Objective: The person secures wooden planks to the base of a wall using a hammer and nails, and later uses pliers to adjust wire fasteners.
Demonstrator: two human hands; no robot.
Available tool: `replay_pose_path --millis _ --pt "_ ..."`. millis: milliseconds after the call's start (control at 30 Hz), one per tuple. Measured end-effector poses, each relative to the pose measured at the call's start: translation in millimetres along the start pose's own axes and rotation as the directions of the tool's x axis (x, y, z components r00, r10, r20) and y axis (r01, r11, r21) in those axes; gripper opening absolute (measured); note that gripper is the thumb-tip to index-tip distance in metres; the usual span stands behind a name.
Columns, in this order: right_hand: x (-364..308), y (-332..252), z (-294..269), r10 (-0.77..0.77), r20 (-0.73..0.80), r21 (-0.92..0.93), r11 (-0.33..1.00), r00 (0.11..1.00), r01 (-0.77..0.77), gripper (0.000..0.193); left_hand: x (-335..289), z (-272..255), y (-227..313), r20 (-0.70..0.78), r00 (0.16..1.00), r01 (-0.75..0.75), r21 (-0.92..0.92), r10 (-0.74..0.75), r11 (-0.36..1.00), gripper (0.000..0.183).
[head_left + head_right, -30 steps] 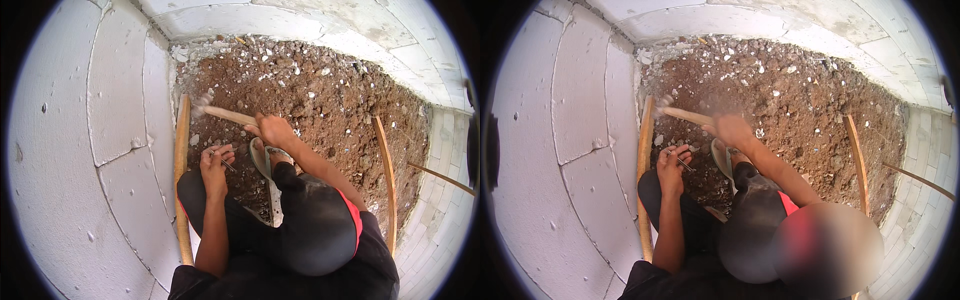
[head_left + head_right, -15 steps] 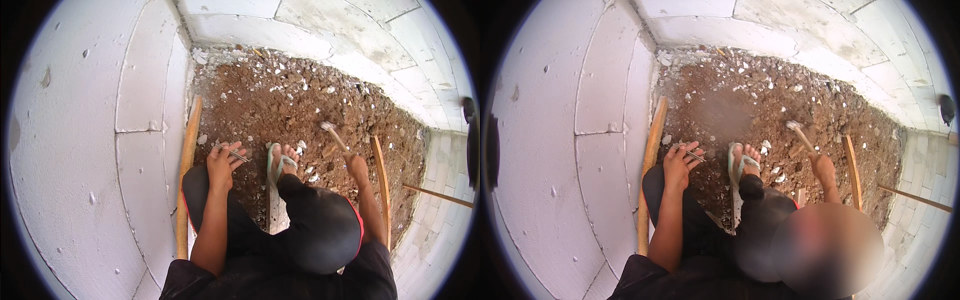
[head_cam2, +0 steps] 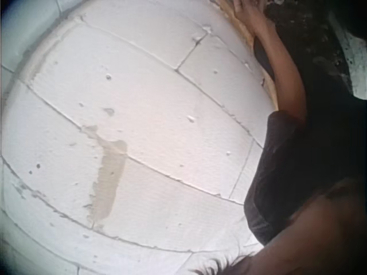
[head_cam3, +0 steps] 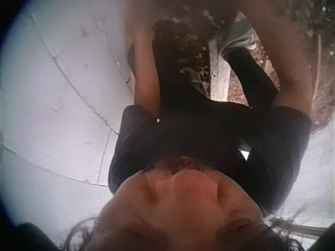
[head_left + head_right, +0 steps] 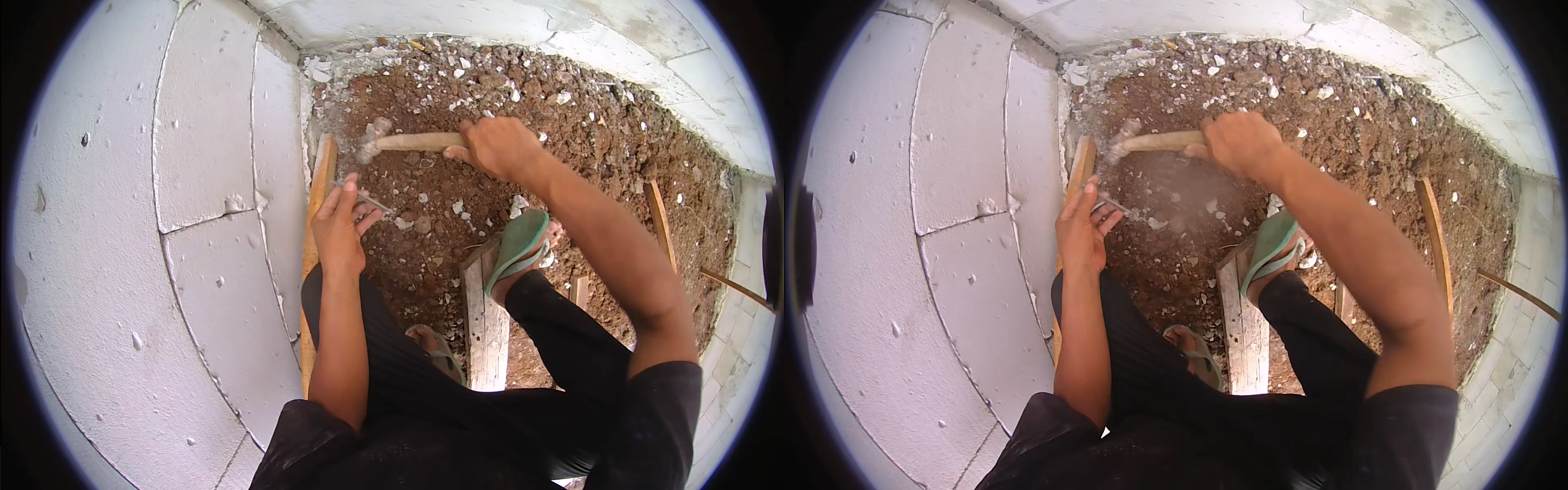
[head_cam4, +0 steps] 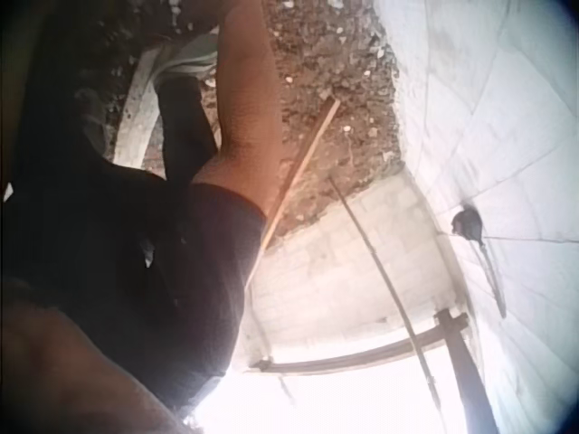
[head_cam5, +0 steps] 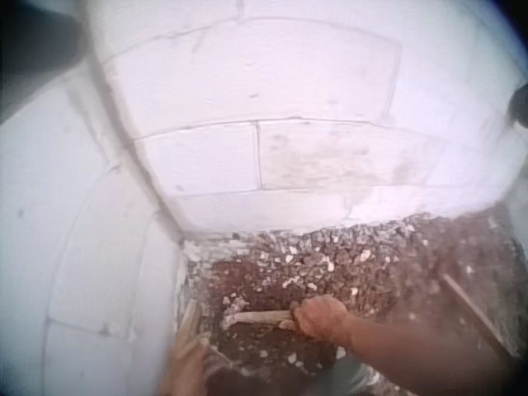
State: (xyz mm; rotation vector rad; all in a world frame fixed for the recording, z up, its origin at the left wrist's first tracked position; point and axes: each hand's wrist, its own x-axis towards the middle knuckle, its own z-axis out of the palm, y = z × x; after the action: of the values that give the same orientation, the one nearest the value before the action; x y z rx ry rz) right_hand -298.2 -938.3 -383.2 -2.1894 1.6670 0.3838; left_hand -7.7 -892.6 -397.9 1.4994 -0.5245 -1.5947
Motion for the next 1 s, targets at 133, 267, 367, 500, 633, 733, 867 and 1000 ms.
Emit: replay_pose_path --millis 133,267,367,500,633,733,867,1000 --pt "-8.9 25.5 38.7 0.249 0.252 -0.078 0.968 0.935 -0.237 0.062 23.8 12.4 -7.3 0.022 0.995 0.096 0.185 -0.102 0.978 0.04" --pt "-63.7 93.6 44.2 0.373 0.248 -0.11 0.928 0.894 -0.357 0.057 33.0 44.6 -60.6 0.187 0.965 0.125 0.284 -0.182 0.951 0.037" --pt "-69.2 107.1 21.7 0.467 0.193 -0.148 0.883 0.863 -0.444 0.053 48.7 57.5 -104.3 0.18 0.947 0.222 0.232 -0.265 0.947 0.025" --pt "-46.5 73.1 2.1 0.538 0.254 -0.171 0.843 0.804 -0.51 0.051 84.8 35.0 -150.6 0.194 0.971 -0.043 0.714 -0.138 0.699 0.029" --pt "-68.9 77.1 28.6 0.603 0.214 -0.111 0.797 0.769 -0.594 0.049 64.1 56.4 -165.1 0.283 0.912 -0.377 0.864 0.298 0.333 0.027" --pt "-61.3 64.2 10.9 0.587 0.19 -0.117 0.809 0.787 -0.575 0.049 63.1 59.1 -114.6 0.189 0.911 -0.343 0.839 0.365 0.423 0.02" --pt "-51.2 62.0 20.5 0.646 0.208 -0.136 0.763 0.735 -0.632 0.042 61.6 69.4 -62.2 0.293 0.888 -0.411 0.85 0.353 0.329 0.016" --pt "-36.2 63.8 22.8 0.646 0.218 -0.109 0.761 0.731 -0.64 0.035 91.3 69.4 -42.6 0.354 0.86 -0.485 0.791 0.368 0.373 0.016"
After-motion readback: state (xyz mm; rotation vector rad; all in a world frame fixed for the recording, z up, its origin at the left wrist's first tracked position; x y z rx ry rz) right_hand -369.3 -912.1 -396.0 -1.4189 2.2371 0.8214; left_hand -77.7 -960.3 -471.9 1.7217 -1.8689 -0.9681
